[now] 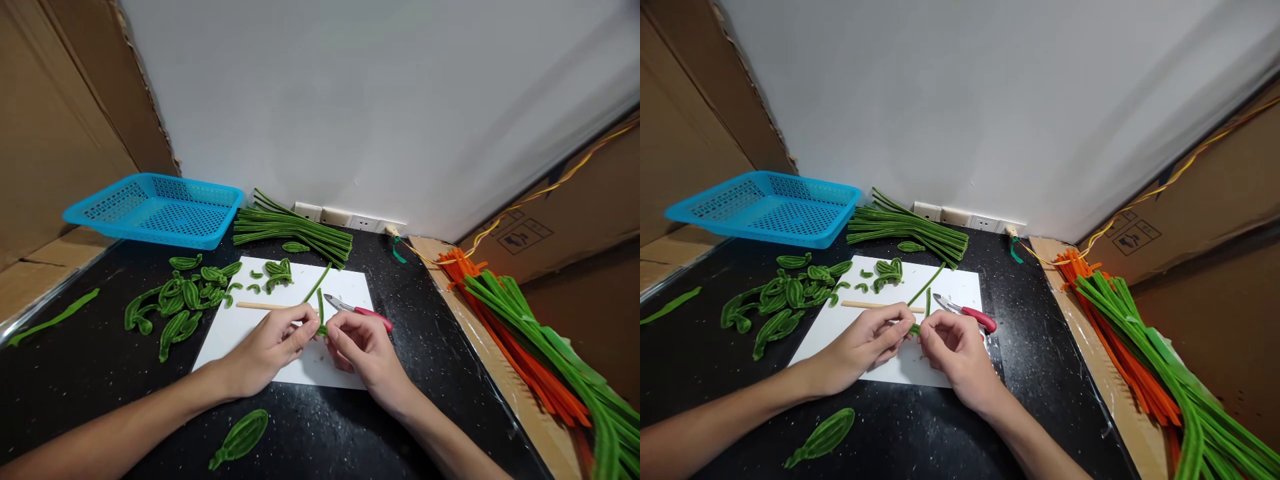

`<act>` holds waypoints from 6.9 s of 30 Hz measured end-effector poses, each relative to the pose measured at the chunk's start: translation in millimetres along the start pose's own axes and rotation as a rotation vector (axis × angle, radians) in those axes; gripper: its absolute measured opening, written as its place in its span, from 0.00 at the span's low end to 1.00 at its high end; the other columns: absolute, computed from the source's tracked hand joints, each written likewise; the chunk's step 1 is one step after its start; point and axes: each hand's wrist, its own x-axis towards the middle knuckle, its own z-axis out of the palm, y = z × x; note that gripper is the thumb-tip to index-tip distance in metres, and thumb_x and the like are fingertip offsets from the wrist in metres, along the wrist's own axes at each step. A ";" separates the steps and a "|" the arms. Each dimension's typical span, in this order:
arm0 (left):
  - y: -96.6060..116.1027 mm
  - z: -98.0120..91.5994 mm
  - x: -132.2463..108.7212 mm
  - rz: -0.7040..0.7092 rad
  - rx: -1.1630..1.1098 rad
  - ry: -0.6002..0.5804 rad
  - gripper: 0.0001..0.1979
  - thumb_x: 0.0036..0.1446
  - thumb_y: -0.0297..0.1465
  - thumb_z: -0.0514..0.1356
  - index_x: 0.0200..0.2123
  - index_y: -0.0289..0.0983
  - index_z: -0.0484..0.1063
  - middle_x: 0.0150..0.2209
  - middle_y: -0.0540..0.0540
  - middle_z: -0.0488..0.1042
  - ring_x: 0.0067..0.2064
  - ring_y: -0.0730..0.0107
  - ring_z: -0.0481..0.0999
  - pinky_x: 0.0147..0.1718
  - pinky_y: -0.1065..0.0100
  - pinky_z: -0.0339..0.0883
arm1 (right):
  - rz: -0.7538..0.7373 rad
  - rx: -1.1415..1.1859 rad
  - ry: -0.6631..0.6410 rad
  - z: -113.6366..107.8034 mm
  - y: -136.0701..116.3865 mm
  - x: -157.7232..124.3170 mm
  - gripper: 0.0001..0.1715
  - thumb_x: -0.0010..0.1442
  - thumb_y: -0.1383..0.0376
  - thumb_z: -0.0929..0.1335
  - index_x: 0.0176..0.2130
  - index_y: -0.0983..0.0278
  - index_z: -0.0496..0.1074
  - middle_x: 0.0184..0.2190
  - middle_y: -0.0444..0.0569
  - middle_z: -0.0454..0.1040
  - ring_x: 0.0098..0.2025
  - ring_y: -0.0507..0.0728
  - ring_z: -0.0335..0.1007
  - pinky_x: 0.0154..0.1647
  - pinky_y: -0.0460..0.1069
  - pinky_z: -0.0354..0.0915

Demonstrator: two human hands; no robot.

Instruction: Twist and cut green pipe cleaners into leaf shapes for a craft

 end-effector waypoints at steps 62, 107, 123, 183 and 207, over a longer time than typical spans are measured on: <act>-1.8 9.4 -4.6 0.061 0.479 0.189 0.19 0.69 0.42 0.56 0.28 0.38 0.64 0.25 0.54 0.59 0.28 0.73 0.59 0.27 0.70 0.54 | -0.222 -0.543 0.199 8.3 -5.1 -8.5 0.15 0.65 0.62 0.69 0.28 0.65 0.73 0.22 0.45 0.71 0.25 0.51 0.63 0.25 0.45 0.55; 0.1 3.4 4.6 -0.094 -0.221 -0.033 0.21 0.59 0.46 0.70 0.34 0.36 0.68 0.24 0.54 0.69 0.18 0.84 0.60 0.16 0.79 0.50 | 0.080 0.312 -0.112 0.4 3.9 0.2 0.18 0.63 0.54 0.74 0.32 0.66 0.73 0.22 0.41 0.71 0.17 0.46 0.58 0.18 0.43 0.53; 0.9 2.9 2.6 -0.196 -0.494 -0.016 0.21 0.58 0.45 0.71 0.36 0.36 0.68 0.25 0.55 0.69 0.16 0.87 0.56 0.16 0.79 0.45 | 0.074 0.383 -0.075 11.2 -1.6 -0.5 0.18 0.57 0.54 0.78 0.31 0.66 0.76 0.21 0.42 0.69 0.20 0.46 0.50 0.21 0.44 0.45; 3.1 8.7 5.8 -0.175 -0.440 0.188 0.16 0.63 0.42 0.68 0.33 0.36 0.70 0.15 0.60 0.59 0.14 0.86 0.48 0.13 0.80 0.40 | -0.087 0.020 -0.007 -1.0 0.2 -8.6 0.11 0.70 0.56 0.70 0.43 0.62 0.76 0.26 0.42 0.73 0.19 0.49 0.67 0.17 0.43 0.63; -6.4 19.3 -6.3 -0.111 0.211 0.230 0.19 0.71 0.46 0.57 0.35 0.37 0.71 0.25 0.54 0.61 0.23 0.77 0.59 0.23 0.72 0.53 | -0.464 -0.784 0.168 -3.0 -1.9 -11.8 0.06 0.71 0.65 0.66 0.39 0.63 0.70 0.27 0.44 0.70 0.25 0.52 0.63 0.27 0.48 0.59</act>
